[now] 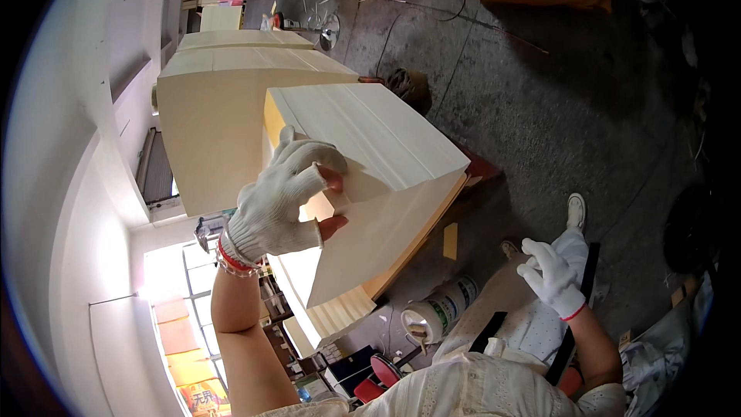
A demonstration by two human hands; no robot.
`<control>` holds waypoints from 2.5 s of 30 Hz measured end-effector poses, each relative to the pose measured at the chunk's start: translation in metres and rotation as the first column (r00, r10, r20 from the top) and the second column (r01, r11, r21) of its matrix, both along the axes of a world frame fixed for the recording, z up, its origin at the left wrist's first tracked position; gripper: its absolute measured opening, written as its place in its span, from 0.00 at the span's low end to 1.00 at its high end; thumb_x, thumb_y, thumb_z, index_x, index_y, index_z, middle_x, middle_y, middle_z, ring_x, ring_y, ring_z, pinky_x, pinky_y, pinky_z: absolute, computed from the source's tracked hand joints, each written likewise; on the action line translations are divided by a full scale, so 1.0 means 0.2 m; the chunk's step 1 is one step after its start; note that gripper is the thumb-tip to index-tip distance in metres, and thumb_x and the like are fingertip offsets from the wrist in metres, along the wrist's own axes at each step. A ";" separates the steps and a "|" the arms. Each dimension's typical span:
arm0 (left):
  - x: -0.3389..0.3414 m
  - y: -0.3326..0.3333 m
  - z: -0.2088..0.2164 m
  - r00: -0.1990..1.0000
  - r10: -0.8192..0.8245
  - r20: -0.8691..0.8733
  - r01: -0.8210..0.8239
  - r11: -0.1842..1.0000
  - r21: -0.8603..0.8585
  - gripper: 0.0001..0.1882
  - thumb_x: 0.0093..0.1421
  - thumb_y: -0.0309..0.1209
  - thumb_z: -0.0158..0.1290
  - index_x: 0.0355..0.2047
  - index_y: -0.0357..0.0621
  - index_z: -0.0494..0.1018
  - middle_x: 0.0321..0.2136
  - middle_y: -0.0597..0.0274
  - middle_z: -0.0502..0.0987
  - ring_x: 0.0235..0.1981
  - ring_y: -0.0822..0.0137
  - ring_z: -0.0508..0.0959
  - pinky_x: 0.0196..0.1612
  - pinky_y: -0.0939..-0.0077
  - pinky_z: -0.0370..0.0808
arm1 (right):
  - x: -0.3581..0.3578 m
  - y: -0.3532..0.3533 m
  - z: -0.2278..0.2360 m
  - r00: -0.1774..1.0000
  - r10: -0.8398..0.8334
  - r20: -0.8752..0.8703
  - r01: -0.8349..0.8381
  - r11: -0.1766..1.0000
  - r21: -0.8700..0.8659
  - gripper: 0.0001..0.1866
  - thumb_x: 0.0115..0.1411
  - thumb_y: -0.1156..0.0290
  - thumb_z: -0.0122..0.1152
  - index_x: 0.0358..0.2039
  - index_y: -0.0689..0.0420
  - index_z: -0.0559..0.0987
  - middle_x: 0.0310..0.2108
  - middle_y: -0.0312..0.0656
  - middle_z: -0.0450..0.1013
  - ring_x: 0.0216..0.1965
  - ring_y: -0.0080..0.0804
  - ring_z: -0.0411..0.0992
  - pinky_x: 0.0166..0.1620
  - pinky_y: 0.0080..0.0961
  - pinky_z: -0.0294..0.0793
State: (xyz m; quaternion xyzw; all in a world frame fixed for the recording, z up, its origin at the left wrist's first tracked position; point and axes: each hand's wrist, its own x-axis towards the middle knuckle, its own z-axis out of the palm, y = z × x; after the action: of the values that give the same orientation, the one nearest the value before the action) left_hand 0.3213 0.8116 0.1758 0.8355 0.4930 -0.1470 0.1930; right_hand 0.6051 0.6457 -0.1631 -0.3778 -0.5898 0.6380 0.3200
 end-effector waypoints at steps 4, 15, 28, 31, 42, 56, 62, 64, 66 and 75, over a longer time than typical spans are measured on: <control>0.05 -0.05 -0.01 0.997 0.071 -0.013 -0.069 0.990 0.119 0.21 0.38 0.23 0.68 0.33 0.37 0.71 0.49 0.49 0.72 0.52 0.48 0.72 0.47 0.62 0.74 | -0.10 0.06 0.01 0.963 -0.156 -0.222 0.064 0.926 -0.372 0.21 0.58 0.74 0.61 0.52 0.65 0.72 0.42 0.46 0.74 0.35 0.31 0.74 0.40 0.27 0.76; -0.02 -0.26 -0.08 0.977 0.207 0.040 -0.207 0.907 0.367 0.31 0.41 0.31 0.72 0.43 0.35 0.68 0.60 0.39 0.62 0.53 0.47 0.74 0.46 0.59 0.77 | -0.69 0.84 0.83 0.711 0.066 -0.700 -0.130 0.991 -0.039 0.18 0.60 0.68 0.63 0.48 0.63 0.75 0.50 0.46 0.70 0.50 0.34 0.71 0.53 0.28 0.70; -0.09 -0.21 -0.11 0.993 0.059 0.103 -0.089 0.941 0.327 0.27 0.40 0.33 0.71 0.40 0.43 0.75 0.49 0.47 0.71 0.57 0.38 0.68 0.59 0.46 0.63 | -0.80 0.85 0.79 0.641 0.047 -0.766 -0.178 0.980 -0.089 0.11 0.58 0.82 0.56 0.41 0.58 0.78 0.45 0.43 0.71 0.45 0.35 0.73 0.48 0.26 0.73; -0.08 -0.18 -0.10 0.995 0.060 0.075 -0.080 0.952 0.297 0.25 0.39 0.34 0.72 0.38 0.43 0.74 0.44 0.50 0.72 0.55 0.40 0.69 0.58 0.44 0.64 | -0.78 0.88 0.75 0.664 0.177 -0.727 0.093 0.945 0.315 0.20 0.54 0.90 0.54 0.45 0.55 0.78 0.47 0.43 0.71 0.45 0.35 0.73 0.48 0.23 0.74; -0.05 -0.07 -0.06 0.998 0.032 0.059 -0.042 0.986 0.164 0.22 0.36 0.32 0.71 0.31 0.42 0.72 0.39 0.54 0.72 0.47 0.44 0.73 0.53 0.50 0.68 | -0.87 0.87 0.66 0.594 0.197 -0.780 0.208 0.899 0.386 0.19 0.52 0.89 0.58 0.42 0.55 0.78 0.46 0.44 0.72 0.46 0.41 0.74 0.47 0.30 0.76; -0.05 -0.08 -0.07 0.993 0.073 0.088 -0.083 0.991 0.108 0.20 0.39 0.28 0.67 0.34 0.40 0.73 0.41 0.48 0.73 0.49 0.43 0.73 0.55 0.47 0.67 | -0.81 0.83 0.64 0.592 0.121 -0.797 0.167 0.949 0.269 0.20 0.52 0.92 0.55 0.44 0.56 0.77 0.48 0.44 0.72 0.50 0.40 0.73 0.51 0.29 0.74; -0.05 -0.07 -0.06 0.992 0.073 0.102 -0.081 0.993 0.082 0.20 0.39 0.28 0.67 0.33 0.39 0.73 0.42 0.45 0.73 0.49 0.44 0.74 0.55 0.49 0.69 | -0.78 0.85 0.65 0.577 0.189 -0.794 0.078 0.956 0.284 0.21 0.52 0.93 0.53 0.43 0.55 0.77 0.52 0.46 0.69 0.54 0.39 0.69 0.55 0.28 0.72; -0.05 -0.07 -0.05 0.992 0.082 0.091 -0.090 0.992 0.085 0.20 0.39 0.28 0.67 0.32 0.38 0.72 0.43 0.44 0.73 0.50 0.45 0.74 0.54 0.53 0.71 | -0.78 0.85 0.65 0.606 0.156 -0.780 0.121 0.951 0.284 0.21 0.52 0.92 0.53 0.43 0.56 0.77 0.50 0.46 0.70 0.52 0.40 0.71 0.53 0.29 0.73; -0.05 -0.07 -0.05 0.992 0.081 0.099 -0.091 0.991 0.101 0.19 0.39 0.29 0.67 0.31 0.37 0.72 0.44 0.43 0.73 0.50 0.46 0.74 0.52 0.56 0.72 | -0.78 0.84 0.66 0.607 0.149 -0.781 0.102 0.960 0.262 0.21 0.51 0.92 0.52 0.43 0.56 0.77 0.51 0.46 0.69 0.53 0.40 0.70 0.53 0.29 0.73; -0.07 -0.09 -0.04 0.987 0.086 0.136 -0.103 0.987 0.126 0.19 0.43 0.32 0.68 0.27 0.36 0.69 0.47 0.39 0.72 0.50 0.48 0.75 0.50 0.62 0.74 | -0.77 0.84 0.65 0.598 0.178 -0.781 0.048 0.965 0.256 0.23 0.50 0.94 0.49 0.44 0.57 0.77 0.54 0.49 0.67 0.57 0.41 0.68 0.59 0.31 0.69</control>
State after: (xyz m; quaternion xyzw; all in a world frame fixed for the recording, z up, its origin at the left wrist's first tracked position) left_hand 0.3078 0.7935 0.1669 0.8299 0.5272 -0.0497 0.1754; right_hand 0.4503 0.8131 -0.0333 0.0127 -0.4735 0.6705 0.5710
